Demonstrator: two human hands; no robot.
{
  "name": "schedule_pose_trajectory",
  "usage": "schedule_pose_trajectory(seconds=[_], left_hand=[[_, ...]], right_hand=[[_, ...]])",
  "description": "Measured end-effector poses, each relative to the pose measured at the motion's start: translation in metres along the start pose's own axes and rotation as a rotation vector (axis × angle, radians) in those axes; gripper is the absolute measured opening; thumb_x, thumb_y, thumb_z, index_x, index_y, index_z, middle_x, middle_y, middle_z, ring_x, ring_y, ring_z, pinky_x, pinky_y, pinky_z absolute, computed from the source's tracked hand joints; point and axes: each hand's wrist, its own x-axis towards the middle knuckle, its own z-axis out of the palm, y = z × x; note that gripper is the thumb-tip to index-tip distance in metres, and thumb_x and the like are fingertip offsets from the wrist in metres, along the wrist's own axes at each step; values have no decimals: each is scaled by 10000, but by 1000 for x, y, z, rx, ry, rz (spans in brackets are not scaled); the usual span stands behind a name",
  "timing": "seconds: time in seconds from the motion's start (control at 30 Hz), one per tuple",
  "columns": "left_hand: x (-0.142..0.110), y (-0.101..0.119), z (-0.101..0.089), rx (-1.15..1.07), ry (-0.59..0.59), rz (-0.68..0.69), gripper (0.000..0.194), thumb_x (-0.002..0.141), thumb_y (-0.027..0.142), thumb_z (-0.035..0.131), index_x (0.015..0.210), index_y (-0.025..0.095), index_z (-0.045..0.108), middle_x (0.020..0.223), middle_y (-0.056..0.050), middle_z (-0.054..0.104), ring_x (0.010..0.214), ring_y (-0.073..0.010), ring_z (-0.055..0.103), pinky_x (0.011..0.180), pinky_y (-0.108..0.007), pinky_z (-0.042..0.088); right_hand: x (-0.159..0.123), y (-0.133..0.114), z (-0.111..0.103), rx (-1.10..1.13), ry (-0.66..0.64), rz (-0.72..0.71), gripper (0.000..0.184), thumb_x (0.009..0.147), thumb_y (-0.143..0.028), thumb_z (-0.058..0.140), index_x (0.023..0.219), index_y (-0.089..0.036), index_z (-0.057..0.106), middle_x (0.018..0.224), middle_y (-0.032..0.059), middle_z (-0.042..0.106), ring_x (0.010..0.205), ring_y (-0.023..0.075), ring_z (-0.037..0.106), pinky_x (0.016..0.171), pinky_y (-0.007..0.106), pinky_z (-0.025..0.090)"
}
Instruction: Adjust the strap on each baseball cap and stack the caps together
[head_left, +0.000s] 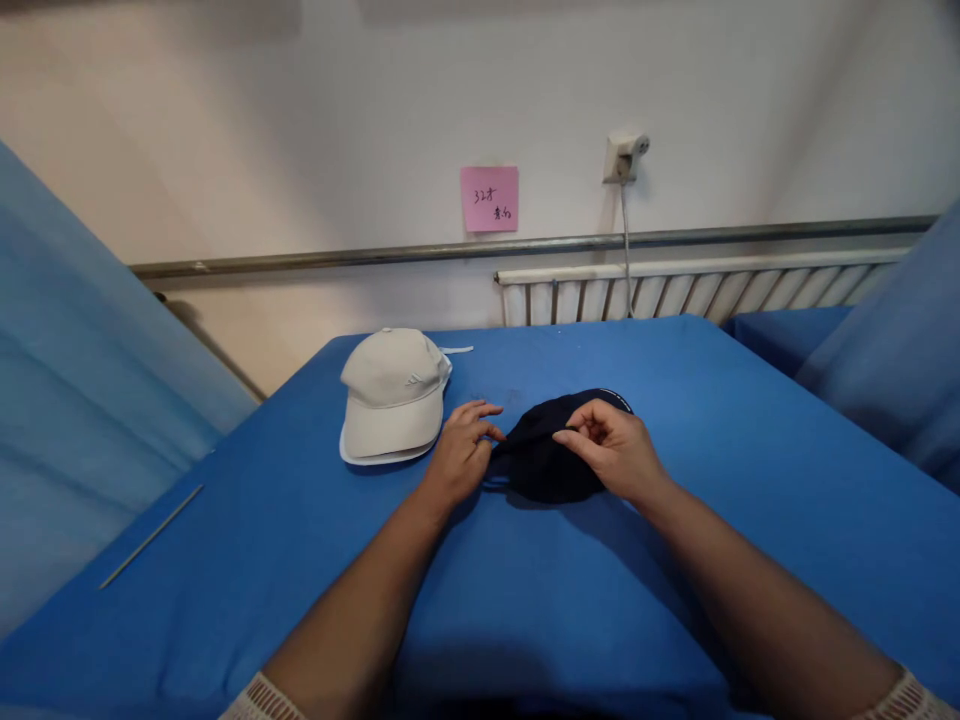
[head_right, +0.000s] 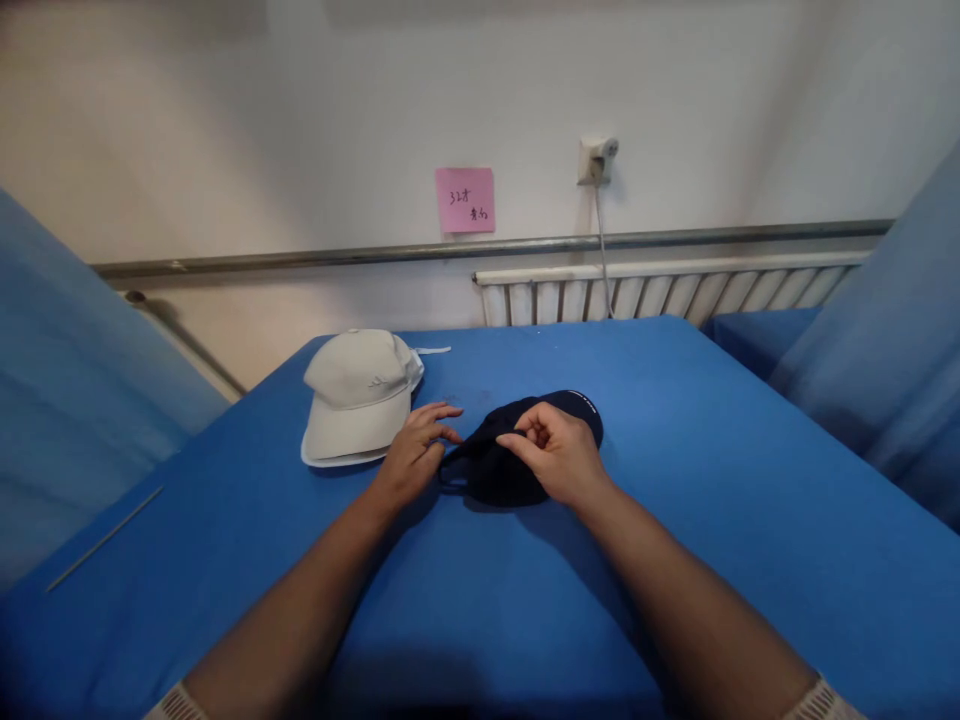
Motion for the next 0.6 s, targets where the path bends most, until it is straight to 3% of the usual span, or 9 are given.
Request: schedule_pose_trajectory(seconds=[0.07, 0.17, 0.27, 0.43, 0.6], left_hand=[[-2, 0, 3, -45, 55, -33, 329, 728, 62, 413, 900, 203, 654, 1211, -67, 637, 1207, -245, 523, 1052, -504, 406], [-7, 9, 4, -100, 143, -5, 179, 805, 140, 473, 899, 198, 614, 1240, -78, 612, 1208, -244, 519, 1056, -491, 398], [-11, 20, 1, -98, 127, 90, 63, 829, 255, 572, 857, 204, 597, 1268, -78, 587, 1259, -265, 470, 1078, -497, 368], [-13, 29, -3, -21, 102, 141, 103, 861, 239, 554, 770, 197, 576, 1257, -77, 586, 1289, -267, 431, 1086, -501, 351], [-7, 18, -11, 49, 114, 106, 105, 869, 238, 537, 781, 198, 581, 1258, -76, 590, 1291, -266, 423, 1089, -506, 340]], right_hand=[[11, -12, 1, -124, -27, -31, 291, 771, -483, 689, 731, -213, 586, 599, -36, 554, 525, 111, 472, 522, 250, 353], [30, -29, 0, -277, -86, -22, 327, 764, -531, 680, 749, -217, 590, 623, -25, 607, 536, 123, 506, 529, 257, 347], [42, -35, 2, -337, -130, 24, 339, 750, -543, 681, 746, -214, 599, 632, -14, 635, 549, 133, 534, 533, 260, 350], [42, -10, 18, -195, -81, 71, 351, 749, -559, 660, 721, -214, 599, 651, -6, 645, 574, 137, 552, 546, 257, 387], [38, 7, 32, -70, -45, 132, 341, 746, -549, 665, 734, -213, 612, 655, -7, 645, 557, 131, 550, 541, 251, 396]])
